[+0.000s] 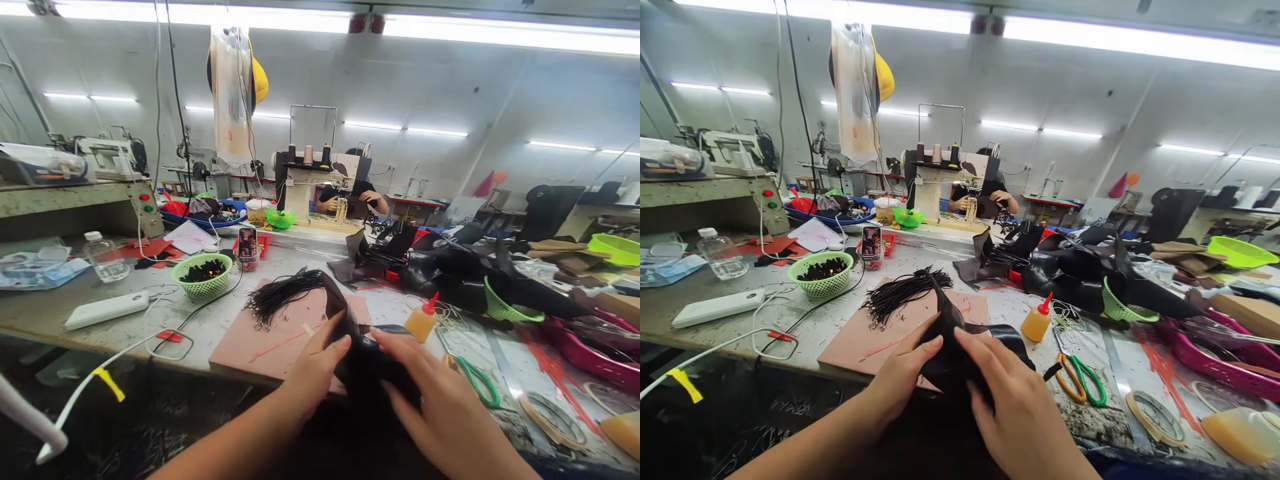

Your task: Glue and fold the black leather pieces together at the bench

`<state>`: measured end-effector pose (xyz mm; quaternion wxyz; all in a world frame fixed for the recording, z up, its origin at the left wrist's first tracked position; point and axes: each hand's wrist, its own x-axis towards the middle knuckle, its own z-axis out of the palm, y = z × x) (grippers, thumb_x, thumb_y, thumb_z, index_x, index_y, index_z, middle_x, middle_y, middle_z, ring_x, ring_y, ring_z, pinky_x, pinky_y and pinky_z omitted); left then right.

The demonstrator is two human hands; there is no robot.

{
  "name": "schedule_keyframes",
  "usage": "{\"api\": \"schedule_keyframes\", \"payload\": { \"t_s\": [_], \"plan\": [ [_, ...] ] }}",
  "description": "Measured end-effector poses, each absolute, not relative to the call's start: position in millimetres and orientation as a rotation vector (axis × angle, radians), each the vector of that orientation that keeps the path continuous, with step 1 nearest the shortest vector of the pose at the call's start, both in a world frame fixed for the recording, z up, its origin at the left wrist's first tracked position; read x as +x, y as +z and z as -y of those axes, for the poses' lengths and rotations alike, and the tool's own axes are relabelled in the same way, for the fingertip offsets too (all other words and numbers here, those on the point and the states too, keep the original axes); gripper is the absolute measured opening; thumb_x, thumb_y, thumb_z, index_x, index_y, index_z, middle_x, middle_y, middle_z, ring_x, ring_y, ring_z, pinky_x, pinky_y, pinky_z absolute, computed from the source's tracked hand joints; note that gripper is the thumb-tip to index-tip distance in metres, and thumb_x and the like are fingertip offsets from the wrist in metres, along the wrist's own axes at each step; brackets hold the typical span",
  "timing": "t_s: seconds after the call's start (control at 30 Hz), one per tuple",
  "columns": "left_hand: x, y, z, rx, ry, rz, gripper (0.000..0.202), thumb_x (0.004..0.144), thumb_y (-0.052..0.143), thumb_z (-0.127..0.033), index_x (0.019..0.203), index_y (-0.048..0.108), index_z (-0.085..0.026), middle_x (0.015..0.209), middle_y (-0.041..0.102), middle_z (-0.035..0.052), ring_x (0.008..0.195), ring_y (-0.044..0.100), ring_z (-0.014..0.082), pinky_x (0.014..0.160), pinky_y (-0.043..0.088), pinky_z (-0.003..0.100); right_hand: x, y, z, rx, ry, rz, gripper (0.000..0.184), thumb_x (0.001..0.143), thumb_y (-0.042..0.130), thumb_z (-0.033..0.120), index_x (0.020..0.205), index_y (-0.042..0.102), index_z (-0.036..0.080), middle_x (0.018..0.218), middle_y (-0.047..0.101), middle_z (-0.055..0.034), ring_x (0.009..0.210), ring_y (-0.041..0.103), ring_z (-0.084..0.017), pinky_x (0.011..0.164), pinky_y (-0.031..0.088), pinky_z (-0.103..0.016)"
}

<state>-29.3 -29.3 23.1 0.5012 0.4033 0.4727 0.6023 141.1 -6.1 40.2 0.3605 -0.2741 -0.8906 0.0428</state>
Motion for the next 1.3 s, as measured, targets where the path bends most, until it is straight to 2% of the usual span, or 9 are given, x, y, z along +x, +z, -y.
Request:
{"api": "schedule_keyframes", "payload": {
  "t_s": [0.13,0.23,0.33,0.43,0.57,0.63,0.87,1.17,1.3],
  "plan": [
    [-31.4,39.1,35.0,0.987,1.419,-1.158,0.047,0.075,0.056,-0.027,0.121,0.056,-0.022,0.131,0.054,0.0035,0.125,0.041,0.0275,0.107,0.028,0.042,129.0,63.9,9.5,-0.611,0.107,2.475,0.012,0.076,0.052,0.014,0.083,0.055,0.024,0.073,0.064,-0.0004,0.062,0.062,-0.017,0.053,0.05,-0.027],
    [-37.5,47.3,41.4,1.071,1.324,-1.051,0.04,0.079,0.051,-0.036,0.115,0.062,-0.021,0.13,0.055,0.0039,0.125,0.041,0.0291,0.106,0.026,0.044,127.5,81.2,8.1,-0.557,0.207,2.527,0.014,0.075,0.048,0.01,0.068,0.048,0.022,0.082,0.062,-0.0016,0.067,0.061,-0.015,0.056,0.048,-0.025],
    [-44.3,44.1,45.9,1.134,1.228,-0.793,0.04,0.079,0.052,-0.039,0.112,0.064,-0.02,0.125,0.059,0.0045,0.122,0.044,0.0291,0.103,0.03,0.041,127.3,86.0,3.2,-0.46,0.376,2.508,0.02,0.072,0.044,0.004,0.076,0.05,0.022,0.093,0.062,-0.0019,0.078,0.061,-0.014,0.065,0.049,-0.023],
    [-48.5,29.4,46.0,1.033,1.18,-0.606,0.042,0.071,0.061,-0.027,0.112,0.063,-0.02,0.115,0.065,0.0049,0.115,0.051,0.0288,0.096,0.037,0.039,124.1,75.7,-1.1,-0.509,0.457,2.375,0.03,0.068,0.046,0.003,0.089,0.054,0.022,0.081,0.063,0.0003,0.071,0.061,-0.013,0.063,0.048,-0.022],
    [-50.3,13.1,44.4,1.061,1.188,-0.676,0.035,0.078,0.059,-0.028,0.112,0.063,-0.019,0.109,0.067,0.007,0.108,0.056,0.027,0.093,0.04,0.038,117.7,58.7,-3.1,-0.537,0.487,2.258,0.01,0.069,0.064,0.017,0.075,0.057,0.02,0.066,0.056,0.0017,0.057,0.053,-0.012,0.05,0.043,-0.021],
    [-50.2,13.1,45.0,1.188,1.238,-0.794,0.034,0.08,0.06,-0.031,0.111,0.064,-0.02,0.111,0.067,0.0066,0.107,0.056,0.026,0.095,0.04,0.037,114.5,54.3,-1.7,-0.507,0.493,2.178,0.011,0.071,0.067,0.021,0.069,0.057,0.019,0.066,0.055,0.0009,0.058,0.053,-0.011,0.052,0.044,-0.021],
    [-45.9,23.7,52.5,1.331,1.453,-0.966,0.026,0.073,0.067,-0.024,0.099,0.07,-0.023,0.094,0.074,0.0042,0.087,0.066,0.022,0.078,0.053,0.029,106.1,47.2,13.4,-0.421,0.452,1.967,0.02,0.072,0.056,0.008,0.061,0.045,0.019,0.077,0.064,-0.0016,0.067,0.061,-0.012,0.058,0.049,-0.022],
    [-48.6,21.4,52.8,1.38,1.519,-1.101,0.021,0.071,0.065,-0.018,0.091,0.073,-0.02,0.079,0.075,0.0024,0.071,0.067,0.0162,0.066,0.053,0.022,99.5,39.5,19.0,-0.503,0.413,1.942,0.022,0.07,0.053,0.008,0.062,0.038,0.021,0.077,0.067,-0.0002,0.07,0.064,-0.013,0.064,0.051,-0.024],
    [-48.3,24.0,53.7,1.395,1.497,-1.097,0.018,0.073,0.064,-0.018,0.087,0.074,-0.021,0.081,0.075,0.0009,0.076,0.067,0.0159,0.07,0.052,0.021,99.7,38.9,17.3,-0.497,0.374,1.982,0.021,0.07,0.05,0.007,0.064,0.037,0.021,0.083,0.064,-0.0015,0.071,0.062,-0.012,0.064,0.051,-0.024]
  ]
}}
